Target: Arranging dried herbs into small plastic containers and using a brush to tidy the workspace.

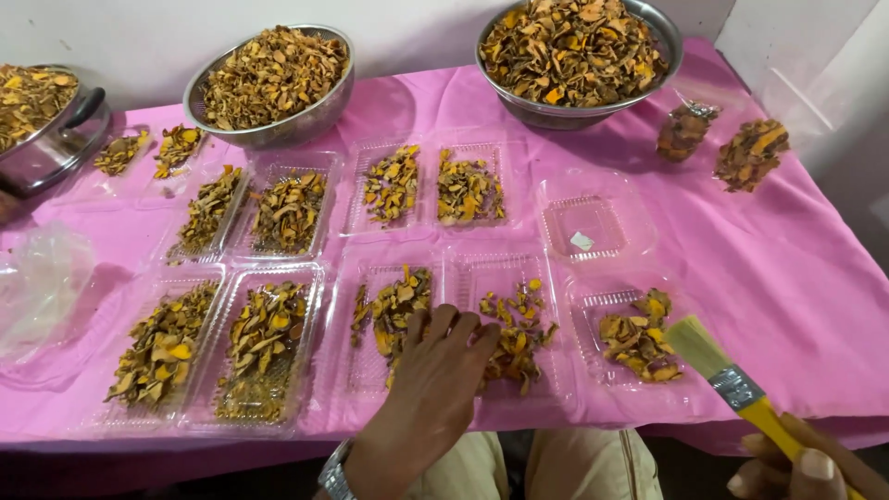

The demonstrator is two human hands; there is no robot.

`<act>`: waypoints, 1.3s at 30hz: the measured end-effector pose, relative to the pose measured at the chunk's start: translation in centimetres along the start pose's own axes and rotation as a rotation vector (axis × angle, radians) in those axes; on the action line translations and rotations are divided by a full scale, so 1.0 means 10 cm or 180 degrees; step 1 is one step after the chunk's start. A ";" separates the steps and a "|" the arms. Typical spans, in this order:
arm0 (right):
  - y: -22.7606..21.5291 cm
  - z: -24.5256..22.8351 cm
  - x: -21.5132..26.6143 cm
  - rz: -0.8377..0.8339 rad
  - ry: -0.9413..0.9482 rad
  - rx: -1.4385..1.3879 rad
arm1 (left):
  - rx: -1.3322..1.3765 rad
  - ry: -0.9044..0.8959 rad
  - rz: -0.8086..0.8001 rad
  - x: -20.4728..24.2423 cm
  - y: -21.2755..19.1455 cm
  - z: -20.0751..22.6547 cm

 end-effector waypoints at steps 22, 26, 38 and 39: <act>0.60 0.21 0.04 -0.0366 -0.0176 -0.0307 | 0.0948 -0.0065 0.0345 -0.10 -0.11 -0.09; 0.69 0.38 0.00 -0.0496 -0.0318 -0.0296 | 0.1360 -0.0001 0.0275 -0.12 -0.13 -0.10; 0.96 -0.41 0.25 -0.0302 -0.0290 -0.0105 | 0.2552 -0.0315 0.0227 -0.12 -0.23 -0.13; 0.88 -0.39 0.27 0.0006 -0.0027 -0.0532 | 0.2583 -0.0453 0.0212 -0.10 -0.23 -0.17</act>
Point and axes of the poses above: each hand's wrist, its own x-axis away from the middle knuckle, its own y-axis out of the palm, z = x × y, the point moved 9 cm from there along -x, towards the middle knuckle, and after that the axes turned 5 degrees about -z, right-handed, at the moved point
